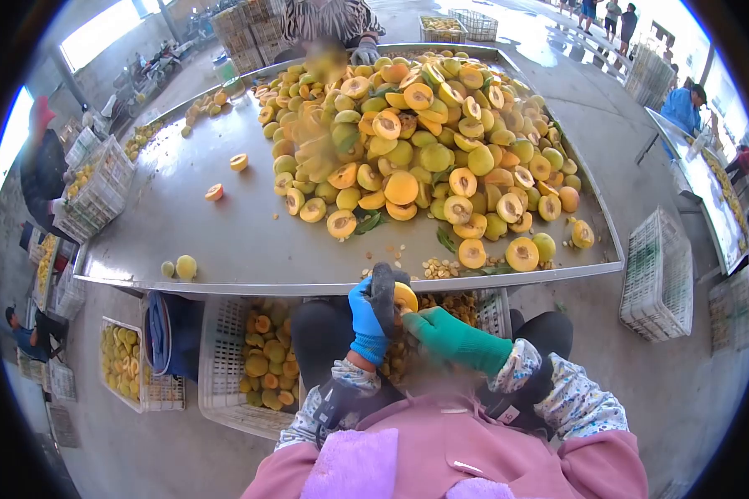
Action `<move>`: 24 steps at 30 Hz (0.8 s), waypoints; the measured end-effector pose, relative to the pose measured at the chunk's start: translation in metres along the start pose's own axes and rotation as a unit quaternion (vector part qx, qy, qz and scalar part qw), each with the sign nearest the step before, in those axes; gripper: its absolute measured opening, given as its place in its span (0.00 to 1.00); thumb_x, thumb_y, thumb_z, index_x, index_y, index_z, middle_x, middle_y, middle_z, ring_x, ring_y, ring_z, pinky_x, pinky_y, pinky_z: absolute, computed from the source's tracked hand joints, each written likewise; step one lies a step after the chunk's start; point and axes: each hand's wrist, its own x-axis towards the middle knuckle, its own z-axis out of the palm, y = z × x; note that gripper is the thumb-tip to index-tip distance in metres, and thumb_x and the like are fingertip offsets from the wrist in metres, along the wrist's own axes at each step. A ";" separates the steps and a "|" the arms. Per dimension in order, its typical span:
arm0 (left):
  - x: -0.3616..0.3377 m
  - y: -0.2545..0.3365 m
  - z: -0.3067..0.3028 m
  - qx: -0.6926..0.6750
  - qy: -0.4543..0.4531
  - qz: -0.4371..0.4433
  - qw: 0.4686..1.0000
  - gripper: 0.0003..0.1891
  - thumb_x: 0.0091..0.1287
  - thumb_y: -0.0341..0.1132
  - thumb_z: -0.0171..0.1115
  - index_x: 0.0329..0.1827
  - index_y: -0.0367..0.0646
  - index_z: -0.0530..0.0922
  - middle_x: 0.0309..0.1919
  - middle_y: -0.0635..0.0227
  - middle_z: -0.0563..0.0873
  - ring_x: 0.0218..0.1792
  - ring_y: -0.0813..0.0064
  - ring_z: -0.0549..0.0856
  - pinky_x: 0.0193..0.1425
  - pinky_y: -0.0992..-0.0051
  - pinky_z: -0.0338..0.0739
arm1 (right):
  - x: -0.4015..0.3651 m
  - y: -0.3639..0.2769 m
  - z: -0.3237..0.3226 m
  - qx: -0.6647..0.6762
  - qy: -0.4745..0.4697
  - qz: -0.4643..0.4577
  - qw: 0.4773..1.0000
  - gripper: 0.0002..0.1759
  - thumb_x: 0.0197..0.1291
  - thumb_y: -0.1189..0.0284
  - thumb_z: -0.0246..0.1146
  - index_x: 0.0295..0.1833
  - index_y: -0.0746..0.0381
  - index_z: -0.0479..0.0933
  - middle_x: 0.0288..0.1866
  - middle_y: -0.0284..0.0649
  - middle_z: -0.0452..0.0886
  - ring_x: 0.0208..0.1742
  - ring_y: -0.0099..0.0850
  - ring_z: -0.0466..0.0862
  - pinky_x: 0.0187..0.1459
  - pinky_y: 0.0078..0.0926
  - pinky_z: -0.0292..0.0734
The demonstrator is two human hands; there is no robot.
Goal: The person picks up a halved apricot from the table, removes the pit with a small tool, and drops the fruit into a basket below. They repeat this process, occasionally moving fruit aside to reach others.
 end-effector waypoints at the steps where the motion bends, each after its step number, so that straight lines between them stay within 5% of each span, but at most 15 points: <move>1: 0.005 -0.001 -0.002 -0.003 -0.001 0.004 1.000 0.24 0.73 0.52 0.59 0.34 0.35 0.84 0.26 0.69 0.85 0.26 0.81 0.80 0.32 0.79 0.76 | 0.007 0.006 -0.001 -0.004 0.001 -0.002 1.000 0.22 0.77 0.60 0.50 0.60 0.67 0.76 0.42 0.36 0.82 0.43 0.29 0.80 0.47 0.28 0.75; 3: 0.027 0.002 -0.003 0.045 -0.072 -0.056 0.995 0.24 0.73 0.52 0.59 0.34 0.35 0.84 0.25 0.70 0.85 0.26 0.81 0.80 0.33 0.79 0.76 | 0.019 0.013 -0.010 -0.143 0.116 -0.221 0.958 0.24 0.75 0.51 0.50 0.37 0.61 0.74 0.22 0.31 0.71 0.19 0.21 0.72 0.18 0.21 0.65; 4: 0.039 0.009 -0.002 0.106 -0.097 -0.087 0.986 0.24 0.73 0.50 0.57 0.33 0.36 0.84 0.23 0.66 0.85 0.24 0.78 0.82 0.31 0.76 0.76 | 0.012 -0.010 -0.017 -0.160 0.121 -0.238 0.950 0.24 0.75 0.51 0.50 0.37 0.61 0.74 0.22 0.31 0.71 0.19 0.21 0.72 0.18 0.21 0.65; 6: 0.058 0.029 0.003 0.125 -0.115 -0.045 0.985 0.24 0.73 0.51 0.57 0.32 0.36 0.84 0.23 0.66 0.85 0.24 0.78 0.82 0.30 0.76 0.76 | -0.014 -0.064 -0.023 0.000 0.049 -0.011 0.999 0.25 0.74 0.51 0.51 0.39 0.63 0.75 0.22 0.33 0.72 0.19 0.24 0.73 0.18 0.25 0.68; 7: 0.066 0.036 0.005 0.149 -0.127 -0.030 0.980 0.25 0.72 0.52 0.57 0.32 0.36 0.84 0.23 0.66 0.85 0.24 0.78 0.82 0.30 0.76 0.76 | -0.004 -0.072 -0.028 -0.017 0.058 -0.028 0.998 0.25 0.74 0.51 0.51 0.39 0.63 0.75 0.22 0.33 0.72 0.19 0.24 0.73 0.18 0.25 0.68; 9: 0.084 0.019 0.008 0.036 -0.061 0.040 0.997 0.24 0.72 0.52 0.58 0.32 0.35 0.83 0.24 0.68 0.84 0.24 0.79 0.80 0.30 0.78 0.75 | 0.028 -0.073 -0.032 -0.229 0.053 -0.017 0.972 0.22 0.72 0.62 0.54 0.62 0.67 0.71 0.47 0.48 0.80 0.47 0.38 0.81 0.48 0.35 0.75; 13: 0.093 0.004 0.004 -0.124 0.095 0.032 0.987 0.23 0.74 0.49 0.58 0.32 0.35 0.82 0.25 0.70 0.83 0.24 0.80 0.79 0.31 0.80 0.75 | 0.060 -0.061 -0.015 -0.406 0.153 -0.029 0.901 0.24 0.67 0.67 0.58 0.65 0.65 0.68 0.48 0.51 0.79 0.49 0.45 0.81 0.48 0.40 0.76; 14: 0.091 0.009 -0.001 -0.120 0.081 0.013 0.989 0.23 0.73 0.50 0.58 0.33 0.36 0.82 0.25 0.70 0.83 0.25 0.80 0.80 0.31 0.79 0.75 | 0.053 -0.073 -0.015 -0.255 0.151 -0.058 0.953 0.21 0.69 0.57 0.55 0.53 0.64 0.71 0.34 0.44 0.76 0.32 0.34 0.77 0.32 0.30 0.71; 15: 0.089 0.013 -0.003 -0.121 0.094 -0.008 0.988 0.23 0.73 0.50 0.58 0.33 0.36 0.82 0.25 0.70 0.83 0.25 0.80 0.80 0.31 0.79 0.75 | 0.051 -0.083 -0.012 -0.090 0.149 -0.085 0.981 0.28 0.72 0.46 0.51 0.40 0.63 0.74 0.21 0.38 0.74 0.16 0.24 0.73 0.16 0.21 0.66; 19: 0.105 0.015 -0.016 -0.119 0.015 0.041 0.992 0.25 0.71 0.53 0.61 0.32 0.36 0.83 0.25 0.69 0.84 0.24 0.79 0.80 0.30 0.77 0.75 | 0.053 -0.104 -0.034 -0.084 0.063 -0.009 0.994 0.29 0.71 0.45 0.50 0.40 0.63 0.74 0.20 0.37 0.73 0.16 0.23 0.73 0.15 0.20 0.65; 21: 0.113 0.011 -0.027 -0.018 -0.101 -0.081 0.991 0.25 0.70 0.53 0.62 0.32 0.35 0.84 0.25 0.69 0.85 0.24 0.79 0.80 0.31 0.77 0.76 | 0.074 -0.081 -0.054 -0.132 -0.026 -0.017 0.991 0.29 0.70 0.43 0.52 0.39 0.61 0.74 0.18 0.33 0.72 0.15 0.22 0.72 0.16 0.21 0.65; 24: 0.111 0.022 -0.031 0.069 -0.097 -0.088 0.989 0.24 0.70 0.51 0.63 0.32 0.34 0.84 0.24 0.68 0.85 0.24 0.80 0.81 0.31 0.78 0.77 | 0.068 -0.092 -0.047 -0.015 0.012 0.091 0.996 0.28 0.69 0.43 0.54 0.39 0.61 0.73 0.18 0.29 0.71 0.13 0.21 0.68 0.15 0.21 0.62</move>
